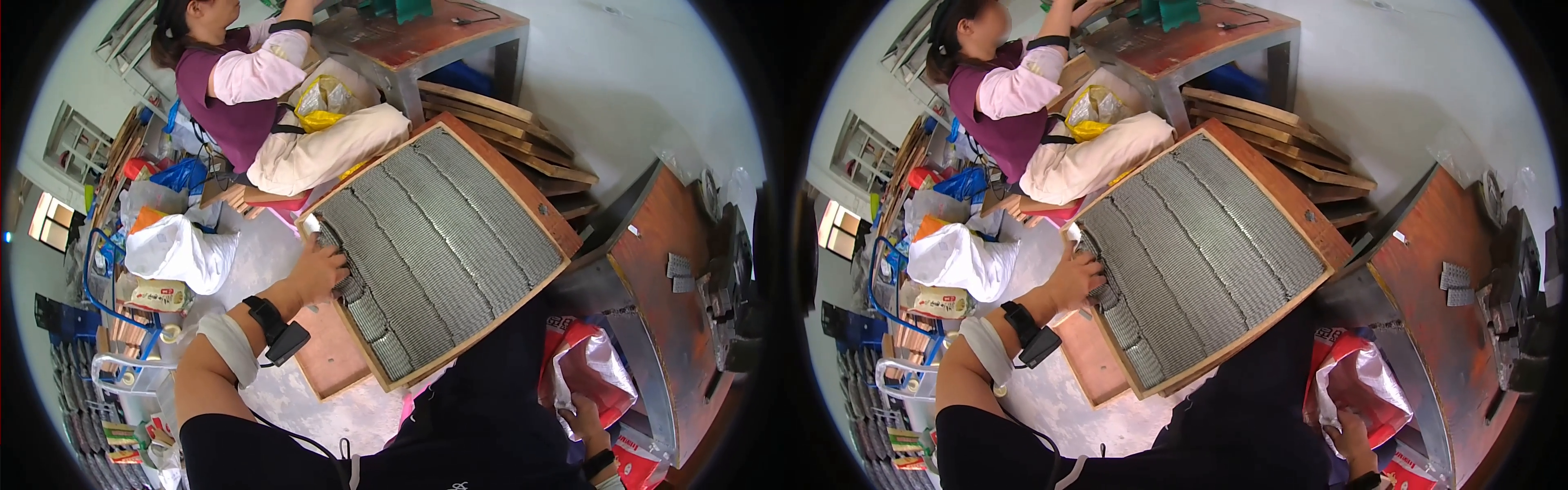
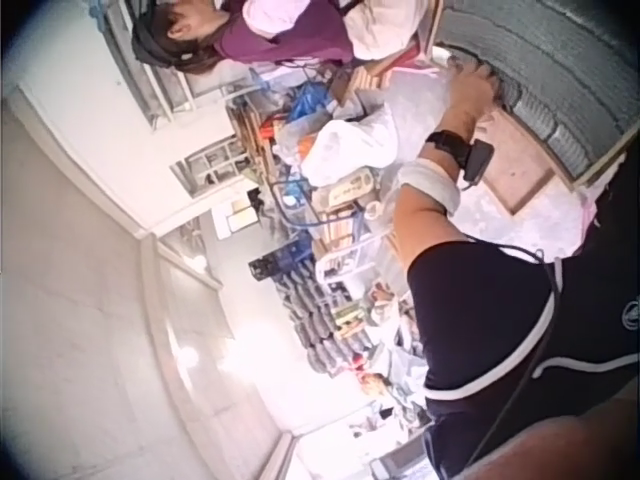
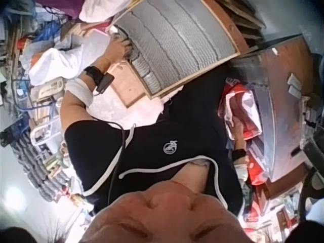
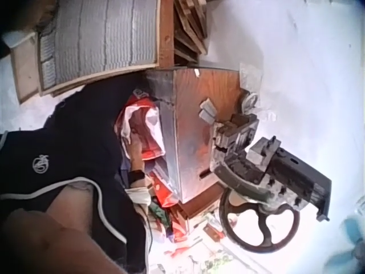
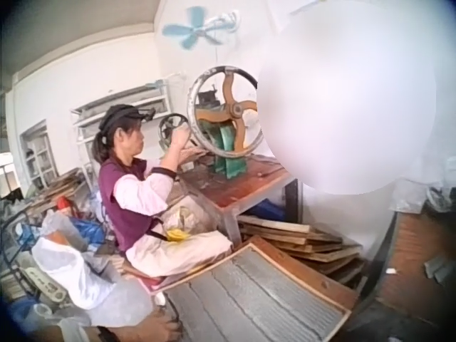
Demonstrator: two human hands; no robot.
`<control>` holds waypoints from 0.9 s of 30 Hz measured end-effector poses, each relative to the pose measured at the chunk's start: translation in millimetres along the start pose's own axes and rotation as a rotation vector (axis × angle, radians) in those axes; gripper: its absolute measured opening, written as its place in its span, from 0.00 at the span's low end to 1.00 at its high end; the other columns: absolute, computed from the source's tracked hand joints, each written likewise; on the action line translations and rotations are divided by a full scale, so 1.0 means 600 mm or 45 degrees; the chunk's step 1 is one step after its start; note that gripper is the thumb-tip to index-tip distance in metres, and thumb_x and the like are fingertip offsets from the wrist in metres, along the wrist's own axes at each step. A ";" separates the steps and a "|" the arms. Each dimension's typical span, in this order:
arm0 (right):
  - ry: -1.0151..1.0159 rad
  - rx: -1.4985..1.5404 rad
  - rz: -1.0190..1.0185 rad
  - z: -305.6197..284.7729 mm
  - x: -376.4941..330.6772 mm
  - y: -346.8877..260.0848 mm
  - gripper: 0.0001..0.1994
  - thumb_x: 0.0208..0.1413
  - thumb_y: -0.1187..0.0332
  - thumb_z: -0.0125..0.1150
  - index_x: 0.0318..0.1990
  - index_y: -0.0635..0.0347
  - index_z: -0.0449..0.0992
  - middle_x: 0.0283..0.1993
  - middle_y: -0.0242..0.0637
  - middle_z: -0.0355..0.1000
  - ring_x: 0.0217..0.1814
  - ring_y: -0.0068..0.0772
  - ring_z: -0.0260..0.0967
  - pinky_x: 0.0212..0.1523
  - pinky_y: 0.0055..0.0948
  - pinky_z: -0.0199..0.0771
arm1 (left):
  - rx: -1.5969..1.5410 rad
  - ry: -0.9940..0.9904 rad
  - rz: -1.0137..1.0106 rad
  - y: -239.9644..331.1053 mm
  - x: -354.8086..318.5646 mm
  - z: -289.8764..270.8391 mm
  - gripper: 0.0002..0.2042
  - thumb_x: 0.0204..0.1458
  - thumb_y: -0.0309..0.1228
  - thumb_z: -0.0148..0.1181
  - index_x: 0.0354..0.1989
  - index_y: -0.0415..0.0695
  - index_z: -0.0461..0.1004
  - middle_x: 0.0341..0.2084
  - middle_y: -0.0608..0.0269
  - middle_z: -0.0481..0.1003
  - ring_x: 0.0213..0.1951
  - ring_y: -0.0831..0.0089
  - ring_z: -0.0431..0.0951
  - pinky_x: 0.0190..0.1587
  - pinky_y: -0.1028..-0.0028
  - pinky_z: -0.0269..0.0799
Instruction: Manually punching or stamping small metal components using a hand-operated press.
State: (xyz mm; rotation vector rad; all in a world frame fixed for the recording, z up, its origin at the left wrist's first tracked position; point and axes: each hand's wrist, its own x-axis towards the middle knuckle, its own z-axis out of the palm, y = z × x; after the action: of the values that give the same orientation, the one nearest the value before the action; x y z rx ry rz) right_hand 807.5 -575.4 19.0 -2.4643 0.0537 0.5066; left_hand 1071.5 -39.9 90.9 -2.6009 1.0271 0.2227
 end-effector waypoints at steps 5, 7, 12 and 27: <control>0.072 0.004 -0.010 -0.008 -0.013 -0.005 0.13 0.37 0.69 0.64 0.32 0.64 0.71 0.30 0.49 0.68 0.35 0.54 0.65 0.36 0.40 0.64 | -0.069 0.055 0.290 -0.009 0.022 0.000 0.17 0.19 0.43 0.65 0.21 0.49 0.72 0.24 0.71 0.65 0.38 0.71 0.66 0.53 0.51 0.50; -0.015 -0.013 0.017 -0.014 -0.021 -0.001 0.13 0.41 0.65 0.61 0.35 0.61 0.73 0.34 0.49 0.70 0.40 0.52 0.66 0.40 0.41 0.65 | -0.114 0.102 0.354 -0.013 0.028 -0.001 0.19 0.17 0.44 0.65 0.21 0.48 0.71 0.23 0.68 0.65 0.37 0.69 0.66 0.51 0.53 0.52; -0.156 -0.082 0.103 -0.007 -0.014 0.015 0.16 0.45 0.58 0.57 0.37 0.59 0.72 0.36 0.47 0.69 0.40 0.51 0.66 0.42 0.40 0.65 | -0.718 0.327 -0.063 -0.001 -0.010 -0.045 0.17 0.19 0.34 0.66 0.23 0.41 0.75 0.21 0.57 0.68 0.28 0.59 0.70 0.30 0.66 0.68; 0.572 0.033 -0.190 -0.215 -0.124 -0.091 0.18 0.43 0.66 0.61 0.43 0.61 0.70 0.39 0.47 0.69 0.42 0.47 0.67 0.43 0.37 0.68 | -0.984 0.586 0.888 0.490 0.399 -0.497 0.17 0.24 0.38 0.65 0.22 0.39 0.73 0.22 0.54 0.70 0.27 0.56 0.73 0.32 0.64 0.69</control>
State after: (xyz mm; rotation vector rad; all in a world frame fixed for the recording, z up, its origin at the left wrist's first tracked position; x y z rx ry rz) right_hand 791.8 -611.8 172.5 -2.4859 0.0570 -0.1159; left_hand 1050.1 -500.6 232.2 -2.8612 2.4092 0.2125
